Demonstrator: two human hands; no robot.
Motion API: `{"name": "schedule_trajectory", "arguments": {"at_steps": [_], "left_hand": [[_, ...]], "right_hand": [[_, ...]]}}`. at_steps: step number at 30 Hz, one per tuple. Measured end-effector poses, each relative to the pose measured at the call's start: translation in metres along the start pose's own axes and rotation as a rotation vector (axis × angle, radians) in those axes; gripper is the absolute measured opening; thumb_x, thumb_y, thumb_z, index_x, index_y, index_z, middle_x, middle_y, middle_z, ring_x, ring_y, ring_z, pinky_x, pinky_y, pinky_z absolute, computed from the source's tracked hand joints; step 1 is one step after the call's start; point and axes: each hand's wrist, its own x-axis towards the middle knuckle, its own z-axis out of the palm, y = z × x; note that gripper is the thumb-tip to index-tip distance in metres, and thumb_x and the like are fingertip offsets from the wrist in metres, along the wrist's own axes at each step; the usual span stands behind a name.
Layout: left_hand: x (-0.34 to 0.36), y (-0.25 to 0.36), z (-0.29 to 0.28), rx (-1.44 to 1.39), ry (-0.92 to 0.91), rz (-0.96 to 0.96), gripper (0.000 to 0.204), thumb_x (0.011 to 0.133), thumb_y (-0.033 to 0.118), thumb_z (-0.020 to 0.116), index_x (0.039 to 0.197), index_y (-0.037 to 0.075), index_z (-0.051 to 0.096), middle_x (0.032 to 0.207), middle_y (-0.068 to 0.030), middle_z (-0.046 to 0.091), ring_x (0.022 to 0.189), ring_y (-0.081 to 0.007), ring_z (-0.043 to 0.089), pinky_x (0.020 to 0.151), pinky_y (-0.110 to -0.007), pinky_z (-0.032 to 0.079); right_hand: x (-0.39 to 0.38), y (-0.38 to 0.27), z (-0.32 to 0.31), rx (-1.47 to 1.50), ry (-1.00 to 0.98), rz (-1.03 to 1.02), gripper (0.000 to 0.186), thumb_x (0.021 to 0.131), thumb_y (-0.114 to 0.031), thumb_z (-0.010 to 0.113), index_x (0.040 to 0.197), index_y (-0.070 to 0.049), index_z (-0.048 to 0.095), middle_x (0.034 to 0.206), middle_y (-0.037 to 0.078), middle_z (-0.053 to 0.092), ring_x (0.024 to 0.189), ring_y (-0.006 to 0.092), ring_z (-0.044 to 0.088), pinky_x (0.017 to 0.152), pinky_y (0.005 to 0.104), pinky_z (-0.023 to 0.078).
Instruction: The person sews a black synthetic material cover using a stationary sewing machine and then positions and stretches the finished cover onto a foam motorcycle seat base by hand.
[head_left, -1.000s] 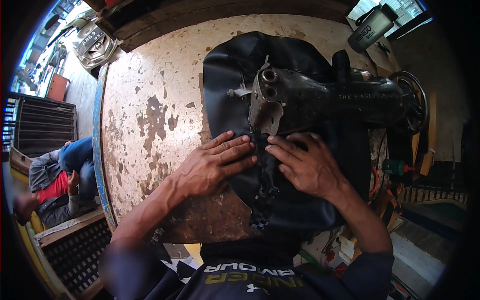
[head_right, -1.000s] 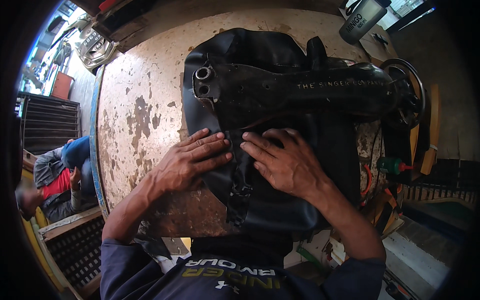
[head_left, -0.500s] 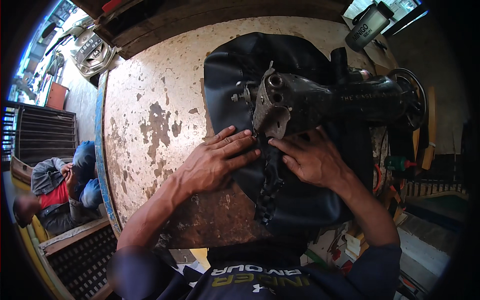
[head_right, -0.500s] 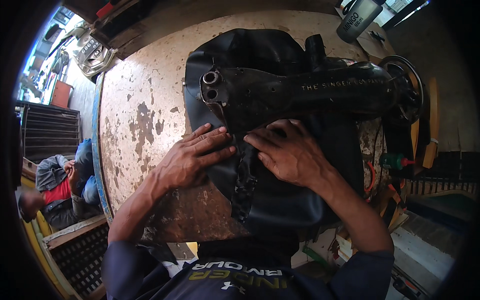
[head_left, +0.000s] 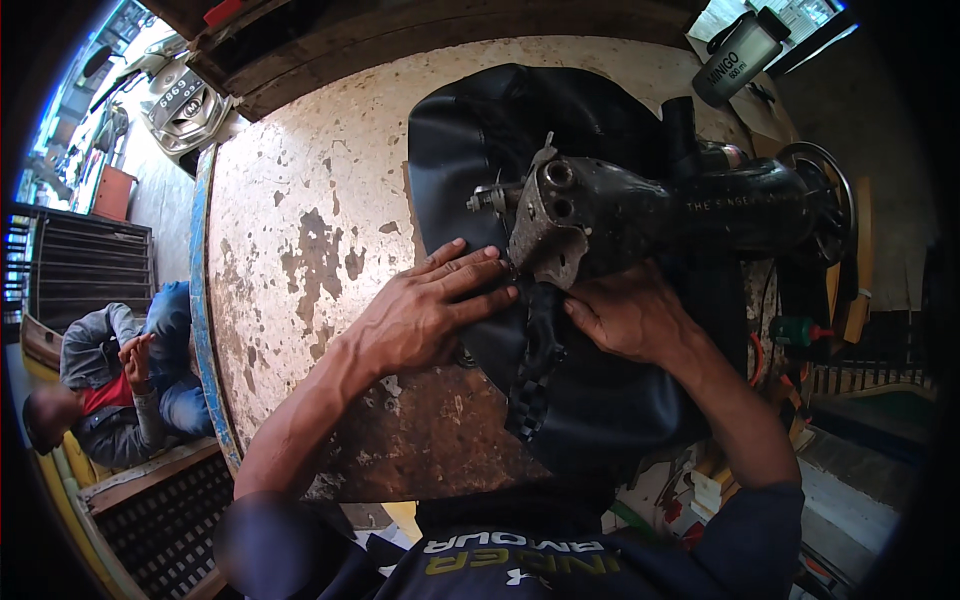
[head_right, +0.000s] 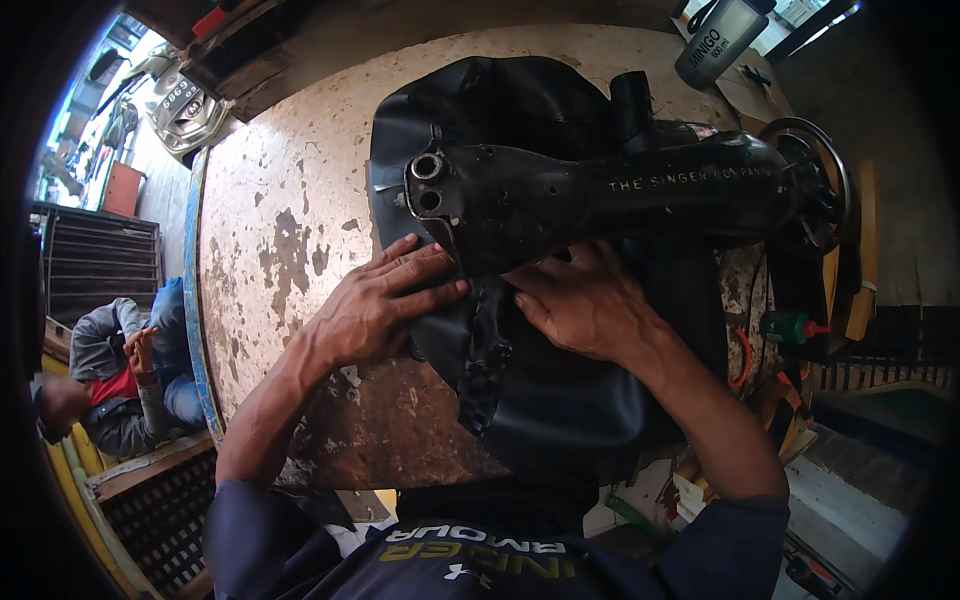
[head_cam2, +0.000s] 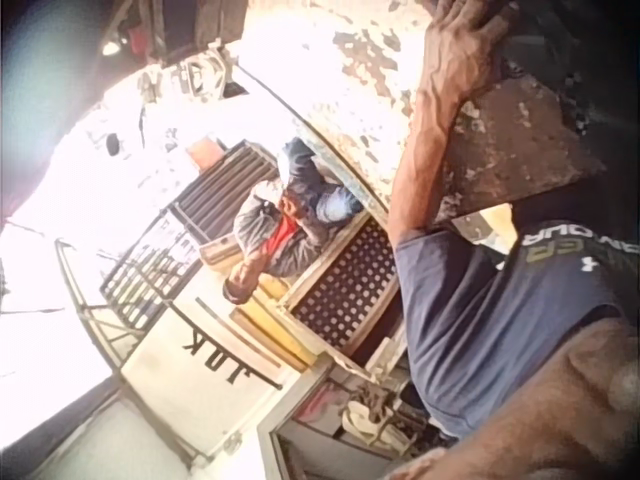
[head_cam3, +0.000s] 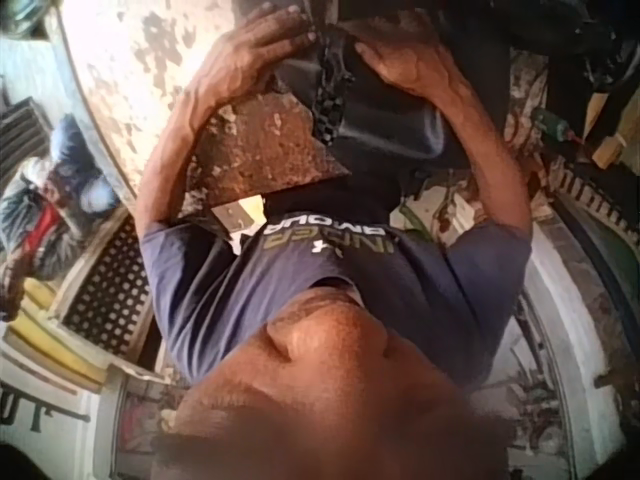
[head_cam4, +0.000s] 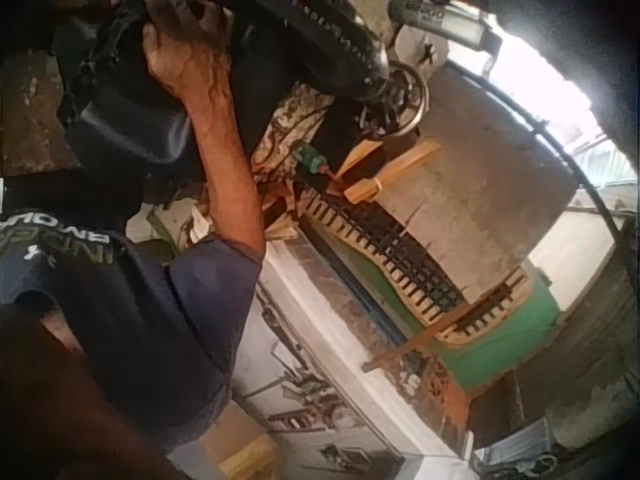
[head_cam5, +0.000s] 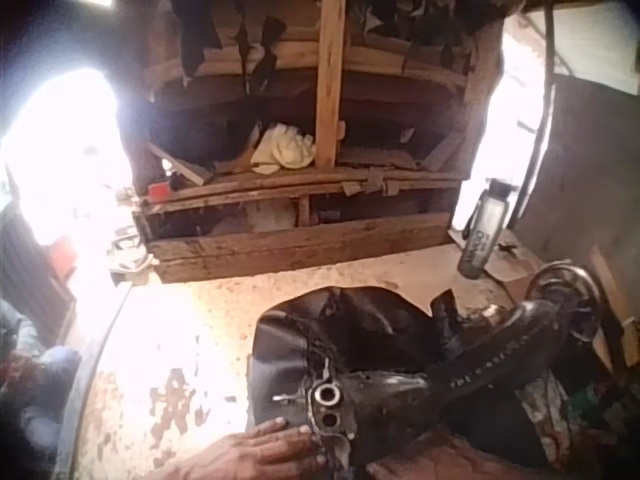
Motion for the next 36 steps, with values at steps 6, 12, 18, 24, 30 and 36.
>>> {"name": "schedule_trajectory", "arguments": {"at_steps": [6, 12, 18, 24, 30, 36], "left_hand": [[0.004, 0.0, -0.003, 0.124, -0.024, 0.02, 0.082, 0.074, 0.014, 0.081, 0.152, 0.02, 0.06, 0.162, -0.0081, 0.051, 0.157, -0.0268, 0.041, 0.134, -0.052, 0.027], [0.0, 0.024, 0.006, 0.174, 0.029, 0.062, 0.082, 0.074, 0.027, 0.081, 0.152, 0.015, 0.058, 0.154, -0.0064, 0.058, 0.152, -0.0257, 0.045, 0.131, -0.058, 0.026], [0.02, 0.028, -0.019, 0.162, -0.107, 0.081, 0.075, 0.061, 0.026, 0.084, 0.134, 0.012, 0.068, 0.145, -0.004, 0.063, 0.135, -0.025, 0.057, 0.119, -0.056, 0.035], [-0.003, 0.019, 0.008, 0.312, 0.058, 0.176, 0.082, 0.065, 0.028, 0.083, 0.143, 0.013, 0.065, 0.154, -0.0041, 0.059, 0.143, -0.0247, 0.054, 0.125, -0.054, 0.036], [-0.016, 0.014, 0.023, 0.244, 0.119, 0.162, 0.064, 0.083, 0.023, 0.071, 0.146, 0.012, 0.063, 0.153, -0.007, 0.061, 0.15, -0.0264, 0.05, 0.131, -0.056, 0.028], [-0.013, 0.016, 0.024, 0.262, 0.141, 0.113, 0.06, 0.088, 0.023, 0.066, 0.147, 0.012, 0.062, 0.154, -0.0069, 0.061, 0.151, -0.0258, 0.05, 0.131, -0.055, 0.029]], "right_hand": [[0.001, 0.001, -0.005, 0.04, -0.074, 0.041, 0.047, 0.093, -0.017, 0.074, 0.14, -0.015, 0.069, 0.125, 0.011, 0.075, 0.121, 0.0355, 0.066, 0.116, 0.0537, 0.043], [-0.009, -0.043, -0.028, 0.23, 0.114, -0.073, 0.036, 0.093, -0.017, 0.077, 0.127, -0.004, 0.075, 0.123, 0.014, 0.075, 0.117, 0.0324, 0.069, 0.103, 0.0451, 0.055], [-0.024, -0.028, -0.003, 0.226, -0.016, -0.016, 0.042, 0.095, -0.032, 0.078, 0.133, -0.016, 0.072, 0.141, 0.001, 0.07, 0.128, 0.0253, 0.064, 0.107, 0.0443, 0.048], [-0.026, -0.028, 0.002, 0.093, 0.029, -0.125, 0.037, 0.093, -0.032, 0.081, 0.126, -0.017, 0.075, 0.137, -0.003, 0.071, 0.12, 0.021, 0.065, 0.103, 0.0432, 0.05], [-0.026, -0.034, 0.006, 0.042, 0.122, -0.113, 0.035, 0.088, -0.025, 0.084, 0.122, -0.017, 0.077, 0.13, -0.005, 0.074, 0.114, 0.0203, 0.067, 0.099, 0.0407, 0.052], [-0.02, -0.032, 0.006, 0.043, 0.155, -0.098, 0.036, 0.084, -0.018, 0.086, 0.12, -0.016, 0.078, 0.129, -0.004, 0.075, 0.11, 0.0216, 0.069, 0.096, 0.0386, 0.054]]}}
